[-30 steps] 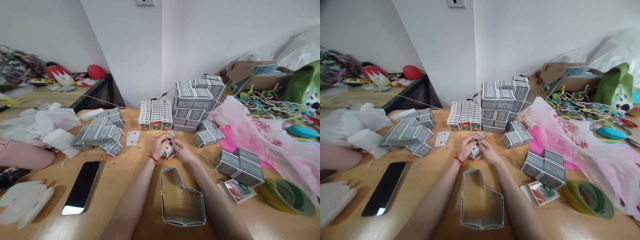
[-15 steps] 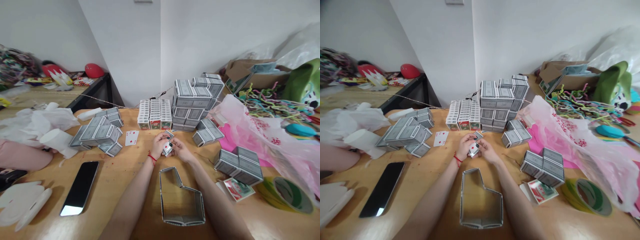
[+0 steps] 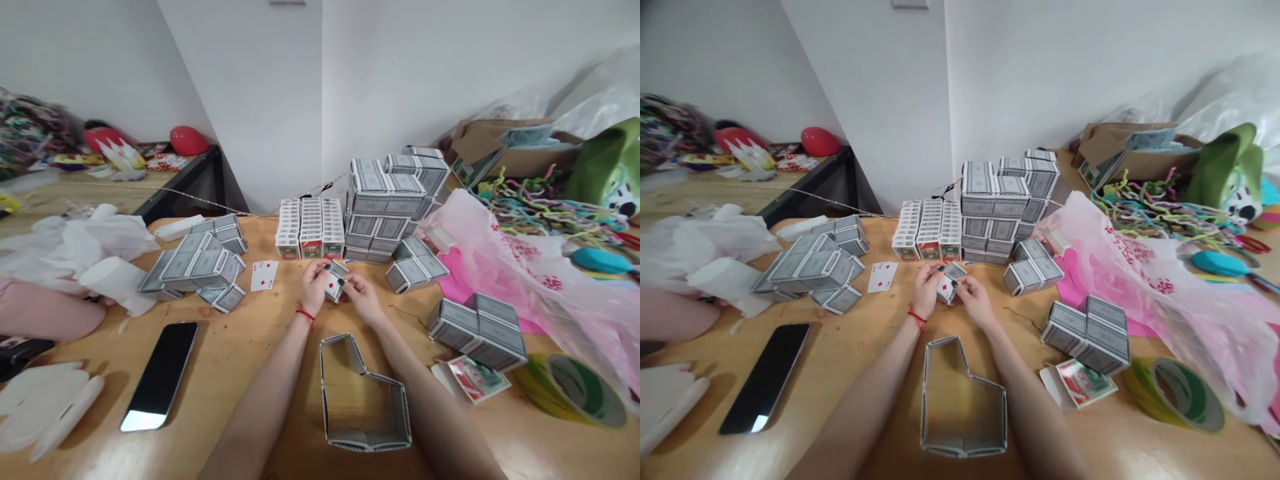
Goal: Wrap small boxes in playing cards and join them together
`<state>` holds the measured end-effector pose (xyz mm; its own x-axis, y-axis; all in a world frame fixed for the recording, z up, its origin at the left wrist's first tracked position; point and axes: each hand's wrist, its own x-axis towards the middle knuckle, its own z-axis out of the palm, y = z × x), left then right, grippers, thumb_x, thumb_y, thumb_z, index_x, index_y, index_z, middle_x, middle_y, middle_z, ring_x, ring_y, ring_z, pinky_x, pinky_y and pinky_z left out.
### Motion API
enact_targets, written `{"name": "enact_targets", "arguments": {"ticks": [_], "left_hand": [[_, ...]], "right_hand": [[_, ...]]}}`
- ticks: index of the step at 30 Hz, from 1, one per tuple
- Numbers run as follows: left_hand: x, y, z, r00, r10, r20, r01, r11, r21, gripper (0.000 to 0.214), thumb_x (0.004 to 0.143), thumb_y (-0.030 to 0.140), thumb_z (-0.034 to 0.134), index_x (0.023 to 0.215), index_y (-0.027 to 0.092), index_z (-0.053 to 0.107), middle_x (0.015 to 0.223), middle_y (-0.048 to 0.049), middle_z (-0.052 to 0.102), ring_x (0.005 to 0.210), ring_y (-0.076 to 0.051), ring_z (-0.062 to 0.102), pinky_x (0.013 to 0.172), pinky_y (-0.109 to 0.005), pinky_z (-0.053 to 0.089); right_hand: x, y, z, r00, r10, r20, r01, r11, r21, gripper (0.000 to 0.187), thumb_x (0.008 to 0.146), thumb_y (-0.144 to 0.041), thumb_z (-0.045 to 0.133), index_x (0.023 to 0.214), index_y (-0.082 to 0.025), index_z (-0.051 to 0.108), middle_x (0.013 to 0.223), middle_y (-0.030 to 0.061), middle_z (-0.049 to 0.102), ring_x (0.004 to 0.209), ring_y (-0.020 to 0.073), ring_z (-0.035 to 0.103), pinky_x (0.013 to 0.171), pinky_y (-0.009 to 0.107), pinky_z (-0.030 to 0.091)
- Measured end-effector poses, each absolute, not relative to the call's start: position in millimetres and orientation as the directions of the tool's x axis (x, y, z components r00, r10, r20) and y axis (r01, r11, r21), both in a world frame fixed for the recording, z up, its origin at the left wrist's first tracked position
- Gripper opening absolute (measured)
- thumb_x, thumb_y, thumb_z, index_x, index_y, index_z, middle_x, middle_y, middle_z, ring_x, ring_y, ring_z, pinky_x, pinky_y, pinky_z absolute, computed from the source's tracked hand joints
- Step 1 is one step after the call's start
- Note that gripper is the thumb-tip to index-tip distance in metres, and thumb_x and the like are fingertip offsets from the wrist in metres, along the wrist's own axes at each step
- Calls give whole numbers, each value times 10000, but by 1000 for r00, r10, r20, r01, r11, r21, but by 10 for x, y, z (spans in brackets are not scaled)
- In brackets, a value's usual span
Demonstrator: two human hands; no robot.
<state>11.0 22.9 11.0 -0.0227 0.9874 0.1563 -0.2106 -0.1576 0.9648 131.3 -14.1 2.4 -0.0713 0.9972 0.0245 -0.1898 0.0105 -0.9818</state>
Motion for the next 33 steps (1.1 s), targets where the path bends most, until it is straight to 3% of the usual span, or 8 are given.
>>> {"name": "enact_targets", "arguments": {"ticks": [4,7,11,16,25,33], "left_hand": [[115,209,82,64,953,297,-31,-296,955,209,748,233,514,934,176,591,815,-38,622,699,-119,564,630,-230,446],[126,186,89,110,915,389,141,-401,905,147,743,266,547,835,180,622,852,-52,631,792,-144,569,741,-275,447],[135,178,100,123,888,444,228,-460,858,108,741,259,552,759,189,633,797,-47,627,779,-149,563,755,-292,442],[140,200,42,105,910,402,262,-415,871,135,745,175,515,764,200,646,793,-40,642,783,-156,571,786,-311,436],[91,231,32,114,951,287,246,-307,919,223,737,98,468,802,193,659,803,-30,667,739,-147,595,709,-269,455],[59,174,49,166,939,302,235,-335,912,302,749,67,401,866,191,651,864,-30,668,784,-143,597,733,-274,463]], "right_hand": [[1340,-124,-1,256,944,208,107,186,-977,198,751,-362,531,823,-180,561,748,26,598,661,142,558,638,285,467],[1349,-146,-7,339,897,283,229,213,-950,184,782,-345,479,849,-194,561,718,25,588,603,139,540,603,285,460],[1335,-168,-20,310,905,292,240,222,-945,180,805,-336,431,862,-212,549,703,32,588,590,148,548,599,296,470],[1341,-162,-46,333,910,247,264,162,-951,200,800,-333,420,847,-208,569,624,22,586,558,157,551,590,306,472],[1359,-179,-28,321,910,263,286,171,-943,211,783,-302,433,824,-196,610,631,29,627,567,169,586,608,312,479],[1384,-155,-33,359,907,221,266,127,-956,199,779,-334,446,826,-201,587,606,25,621,577,177,584,619,320,479]]}}
